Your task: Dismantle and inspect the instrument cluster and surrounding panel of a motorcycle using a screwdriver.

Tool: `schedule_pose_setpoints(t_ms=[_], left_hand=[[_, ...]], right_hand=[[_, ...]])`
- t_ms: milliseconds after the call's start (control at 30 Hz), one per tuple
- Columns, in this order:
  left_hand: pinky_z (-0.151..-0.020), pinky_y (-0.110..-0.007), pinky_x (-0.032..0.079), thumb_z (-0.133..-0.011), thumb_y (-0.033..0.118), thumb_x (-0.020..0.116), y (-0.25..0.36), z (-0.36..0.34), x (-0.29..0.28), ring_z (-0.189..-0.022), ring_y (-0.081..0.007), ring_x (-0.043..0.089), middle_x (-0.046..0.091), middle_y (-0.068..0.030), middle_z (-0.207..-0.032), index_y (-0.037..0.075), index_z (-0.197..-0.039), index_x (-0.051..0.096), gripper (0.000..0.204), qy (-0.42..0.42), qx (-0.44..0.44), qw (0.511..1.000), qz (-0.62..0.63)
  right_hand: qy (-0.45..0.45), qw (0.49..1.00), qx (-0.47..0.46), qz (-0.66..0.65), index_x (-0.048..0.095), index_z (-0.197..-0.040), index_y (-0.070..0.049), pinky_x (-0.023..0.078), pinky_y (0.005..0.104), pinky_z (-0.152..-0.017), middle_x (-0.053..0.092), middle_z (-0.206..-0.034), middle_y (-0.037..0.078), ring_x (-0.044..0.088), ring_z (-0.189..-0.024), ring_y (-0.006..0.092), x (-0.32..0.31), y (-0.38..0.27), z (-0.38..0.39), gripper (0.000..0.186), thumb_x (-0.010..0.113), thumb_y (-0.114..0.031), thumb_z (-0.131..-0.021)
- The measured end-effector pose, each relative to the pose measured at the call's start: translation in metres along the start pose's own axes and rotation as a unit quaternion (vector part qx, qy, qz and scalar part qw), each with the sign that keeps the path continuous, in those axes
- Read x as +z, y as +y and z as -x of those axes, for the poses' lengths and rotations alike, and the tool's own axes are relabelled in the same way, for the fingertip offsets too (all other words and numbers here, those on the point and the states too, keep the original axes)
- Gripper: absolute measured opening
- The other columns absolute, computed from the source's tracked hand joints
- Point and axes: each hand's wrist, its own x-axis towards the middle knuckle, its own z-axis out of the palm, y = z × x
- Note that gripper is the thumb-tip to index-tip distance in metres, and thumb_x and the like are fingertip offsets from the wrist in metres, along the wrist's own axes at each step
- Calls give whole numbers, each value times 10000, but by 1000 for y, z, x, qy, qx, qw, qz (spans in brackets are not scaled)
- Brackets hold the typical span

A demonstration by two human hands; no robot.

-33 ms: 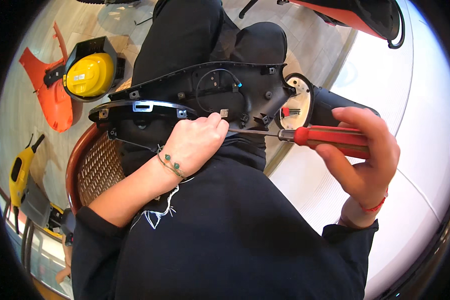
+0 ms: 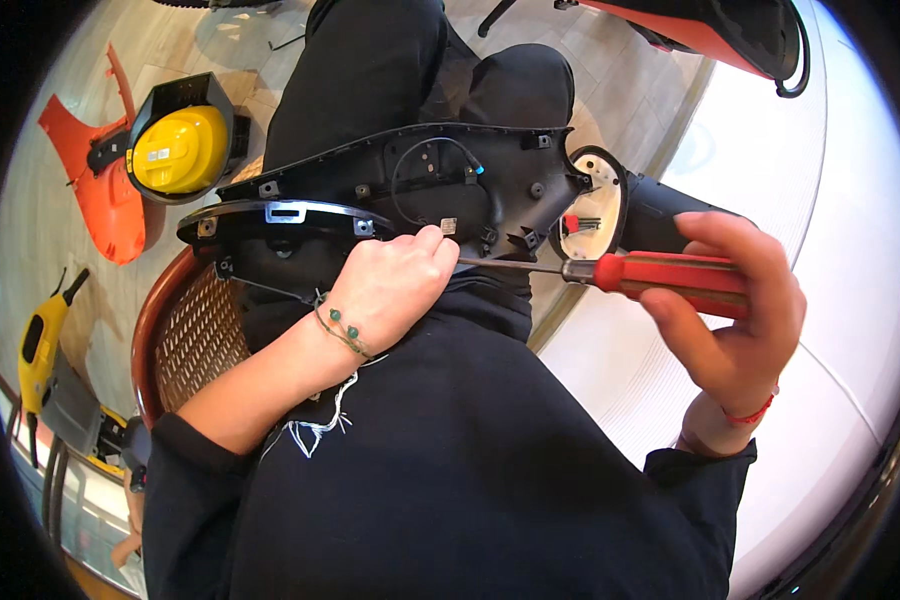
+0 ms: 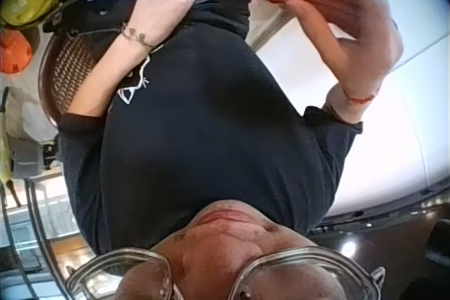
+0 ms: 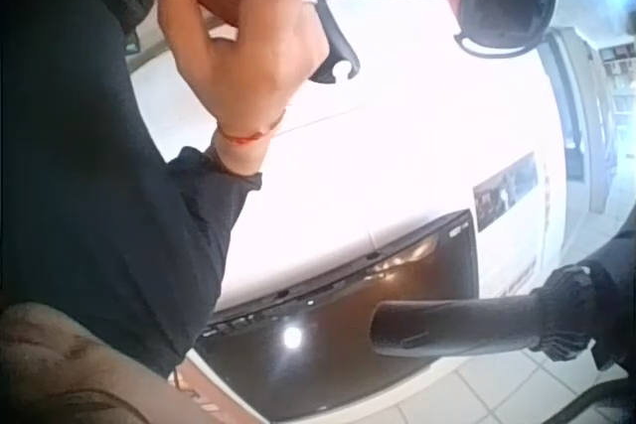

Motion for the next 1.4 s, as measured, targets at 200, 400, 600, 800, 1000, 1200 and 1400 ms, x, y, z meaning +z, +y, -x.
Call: schedule_pose_setpoints(t_ms=[200,400,600,800,1000,1200,1400], left_hand=[[-635,-391,512,-890,170,591,7,4,-7,-757,-296,625,581,-97,-881,74,-933,539,117,0,8,987,159],[-690,-352,474,-906,153,602,-4,17,-29,-770,-259,591,550,-108,-828,36,-958,550,138,-81,30,922,377],[-603,-260,421,-952,174,559,-19,42,-37,-661,-125,506,547,-45,-787,23,-964,521,156,-136,-81,787,596],[-547,-194,422,-974,96,467,-28,71,-31,-618,-55,503,575,-40,-842,34,-974,506,73,-114,-202,582,780],[-516,-195,394,-955,97,476,-50,90,-17,-579,-65,474,573,-55,-812,33,-955,514,74,-154,-145,576,790],[-476,-185,338,-954,116,482,-53,89,-27,-543,-32,414,562,-17,-745,46,-936,554,102,-195,-139,634,735],[-532,-184,369,-949,116,477,-56,89,-20,-603,-35,466,583,8,-758,56,-965,588,127,-172,-126,679,703]], right_hand=[[127,989,68,-21,612,-992,9,494,252,-680,654,-907,90,616,-727,137,-13,2,14,357,696,-1,-645],[182,967,152,-89,586,-977,-5,444,220,-661,566,-848,61,525,-700,101,-29,35,23,266,596,-93,-726],[269,906,198,-261,535,-1020,3,487,232,-634,526,-891,75,519,-738,97,-33,65,40,221,544,-149,-860],[292,911,261,-129,586,-973,-22,450,180,-630,572,-892,45,547,-766,85,-10,41,51,141,627,-86,-855],[238,938,235,-86,600,-962,-10,481,260,-745,616,-894,61,599,-822,137,16,11,38,238,719,11,-758],[221,956,191,-22,620,-887,-25,480,268,-666,632,-794,87,611,-709,176,28,1,25,244,780,-38,-703],[253,951,173,-30,646,-869,-45,472,271,-537,629,-671,71,604,-569,157,47,-7,22,255,819,-139,-707]])
